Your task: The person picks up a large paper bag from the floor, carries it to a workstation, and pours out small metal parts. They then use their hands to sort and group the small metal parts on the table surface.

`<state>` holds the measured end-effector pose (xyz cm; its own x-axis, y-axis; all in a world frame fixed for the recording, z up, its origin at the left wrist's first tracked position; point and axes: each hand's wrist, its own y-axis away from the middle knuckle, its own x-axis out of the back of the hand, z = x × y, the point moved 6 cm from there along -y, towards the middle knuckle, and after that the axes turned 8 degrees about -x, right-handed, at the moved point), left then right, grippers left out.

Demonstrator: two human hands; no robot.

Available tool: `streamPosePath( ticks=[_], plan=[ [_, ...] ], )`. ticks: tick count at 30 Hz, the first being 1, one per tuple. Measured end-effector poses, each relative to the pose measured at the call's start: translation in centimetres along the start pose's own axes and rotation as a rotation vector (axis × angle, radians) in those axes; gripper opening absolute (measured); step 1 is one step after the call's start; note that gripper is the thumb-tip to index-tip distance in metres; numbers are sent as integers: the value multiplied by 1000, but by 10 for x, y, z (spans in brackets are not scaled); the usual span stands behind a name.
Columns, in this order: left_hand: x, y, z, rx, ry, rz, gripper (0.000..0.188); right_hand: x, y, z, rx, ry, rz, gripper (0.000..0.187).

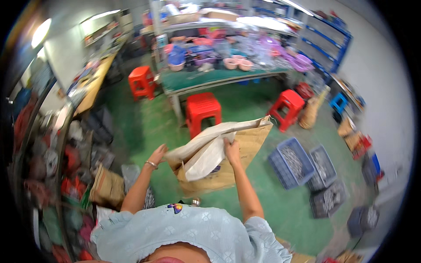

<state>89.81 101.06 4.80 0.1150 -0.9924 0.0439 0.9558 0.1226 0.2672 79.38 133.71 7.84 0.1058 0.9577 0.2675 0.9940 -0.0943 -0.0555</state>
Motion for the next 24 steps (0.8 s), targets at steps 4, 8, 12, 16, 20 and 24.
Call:
streamPosePath(
  ticks=[4, 8, 12, 16, 20, 24],
  plan=[
    [-10, 64, 67, -505, -764, 42, 80, -108, 45, -27, 392, 199, -113, 27],
    [57, 39, -31, -311, -802, 423, 46, -196, 85, -34, 137, 125, -434, 33],
    [213, 30, -154, 17, -512, 1116, 16, -244, 52, 23, -695, -717, -421, 42],
    [358, 65, -224, 85, -51, 1491, 16, -327, -2, 45, -979, -1013, -467, 39],
    [367, 45, -175, 106, -540, 1348, 32, -400, -27, 40, -1235, -1129, -488, 51],
    [378, -3, -75, 227, -1129, 1010, 70, -492, -69, 35, -861, -726, -792, 48]
  ],
)
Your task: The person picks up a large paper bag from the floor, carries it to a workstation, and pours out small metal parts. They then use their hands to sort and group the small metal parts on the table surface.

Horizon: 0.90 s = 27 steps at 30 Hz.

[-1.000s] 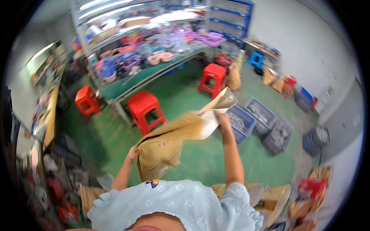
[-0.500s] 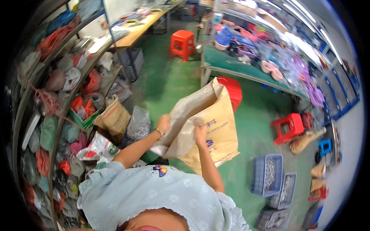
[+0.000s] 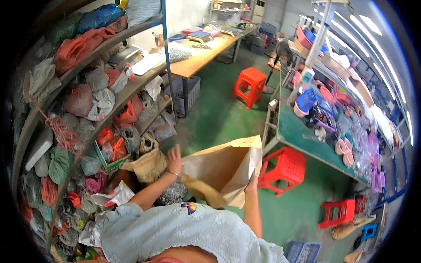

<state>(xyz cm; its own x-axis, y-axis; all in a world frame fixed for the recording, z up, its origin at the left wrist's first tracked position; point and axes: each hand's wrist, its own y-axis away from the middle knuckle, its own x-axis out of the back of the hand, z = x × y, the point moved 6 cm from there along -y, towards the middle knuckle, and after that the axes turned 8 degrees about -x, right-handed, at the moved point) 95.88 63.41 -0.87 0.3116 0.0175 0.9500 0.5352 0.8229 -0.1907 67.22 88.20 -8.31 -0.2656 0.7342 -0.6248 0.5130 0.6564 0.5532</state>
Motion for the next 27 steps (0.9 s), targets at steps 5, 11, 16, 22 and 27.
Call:
streamPosePath(
  ticks=[5, 11, 16, 22, 27],
  plan=[
    [87, -104, 116, -484, 103, 275, 86, -149, -43, -18, -91, 667, 51, 47],
    [-4, -266, 104, -536, 337, -469, 35, -168, -182, -124, 181, 403, 75, 39],
    [-13, -320, 117, -177, 1316, -1002, 49, -186, -333, -244, -71, 157, -144, 21],
    [-53, -451, 135, 225, 2609, -459, 34, -280, -457, -306, 407, 1478, 181, 54],
    [-109, -601, 143, 430, 2683, -217, 29, -345, -497, -343, 155, 1427, -375, 60]
  ],
)
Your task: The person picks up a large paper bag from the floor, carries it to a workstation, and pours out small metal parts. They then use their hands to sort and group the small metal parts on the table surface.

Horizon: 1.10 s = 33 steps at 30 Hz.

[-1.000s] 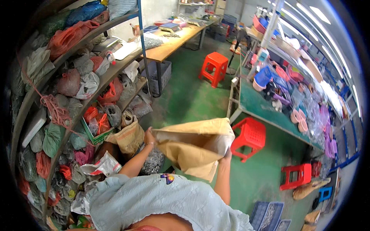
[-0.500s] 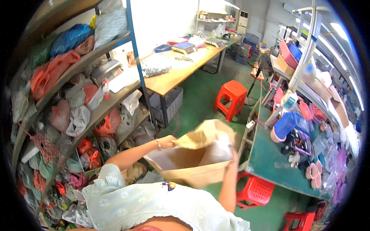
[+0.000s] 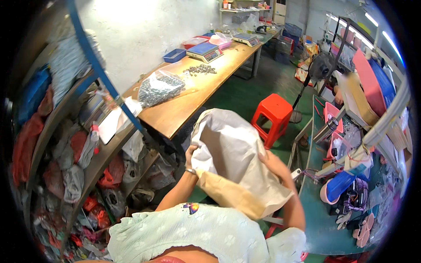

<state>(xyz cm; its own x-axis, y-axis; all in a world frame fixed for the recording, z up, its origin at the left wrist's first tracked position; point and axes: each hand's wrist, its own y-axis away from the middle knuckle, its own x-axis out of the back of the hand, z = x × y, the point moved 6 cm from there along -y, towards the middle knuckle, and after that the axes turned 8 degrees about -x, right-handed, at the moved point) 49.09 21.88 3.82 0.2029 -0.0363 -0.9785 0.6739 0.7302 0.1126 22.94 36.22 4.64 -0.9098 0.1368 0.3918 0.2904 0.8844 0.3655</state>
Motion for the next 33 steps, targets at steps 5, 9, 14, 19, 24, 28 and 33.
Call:
streamPosePath(
  ticks=[5, 9, 14, 19, 24, 28, 33],
  plan=[
    [5, -121, 46, -242, 114, -131, 28, 54, -45, -19, -369, 166, 161, 40],
    [-37, -170, 74, -98, 46, -184, 40, 151, -94, 87, -281, -1032, 479, 22],
    [47, -246, 101, -35, -247, 123, 34, 162, -190, 113, -243, -1208, 435, 19],
    [102, -309, 136, 100, -2010, 148, 50, 171, -272, 44, 9, -1179, 92, 25],
    [-70, -383, 21, -129, -2365, -579, 99, 186, -382, 6, -311, -1372, -107, 26],
    [-71, -445, -44, 138, -2220, -584, 71, 208, -433, -30, -321, -1166, -234, 23],
    [-11, -523, -32, 492, -1477, -307, 44, 287, -511, -21, 40, -186, -13, 36]
  ],
)
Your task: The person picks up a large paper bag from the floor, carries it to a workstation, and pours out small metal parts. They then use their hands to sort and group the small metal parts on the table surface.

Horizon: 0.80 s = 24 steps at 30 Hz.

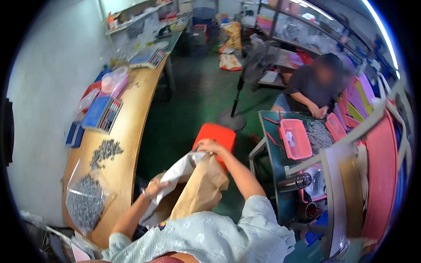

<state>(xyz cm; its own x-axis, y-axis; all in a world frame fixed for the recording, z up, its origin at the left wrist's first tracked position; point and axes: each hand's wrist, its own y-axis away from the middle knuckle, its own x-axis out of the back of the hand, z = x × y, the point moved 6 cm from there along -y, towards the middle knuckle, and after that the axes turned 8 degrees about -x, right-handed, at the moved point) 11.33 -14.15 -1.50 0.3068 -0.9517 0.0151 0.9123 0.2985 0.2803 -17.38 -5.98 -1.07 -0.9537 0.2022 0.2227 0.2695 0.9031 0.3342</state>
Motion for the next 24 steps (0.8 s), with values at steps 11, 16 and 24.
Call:
streamPosePath(
  ticks=[11, 16, 24],
  plan=[
    [91, -87, -5, 171, 275, 696, 42, -89, 92, -107, 38, 183, 315, 107],
    [42, -87, 20, 126, 441, 715, 39, -91, 50, -59, -167, 447, 628, 119],
    [40, -52, -23, 155, 534, 606, 33, -17, 35, 23, -324, 670, 775, 22]
  ],
)
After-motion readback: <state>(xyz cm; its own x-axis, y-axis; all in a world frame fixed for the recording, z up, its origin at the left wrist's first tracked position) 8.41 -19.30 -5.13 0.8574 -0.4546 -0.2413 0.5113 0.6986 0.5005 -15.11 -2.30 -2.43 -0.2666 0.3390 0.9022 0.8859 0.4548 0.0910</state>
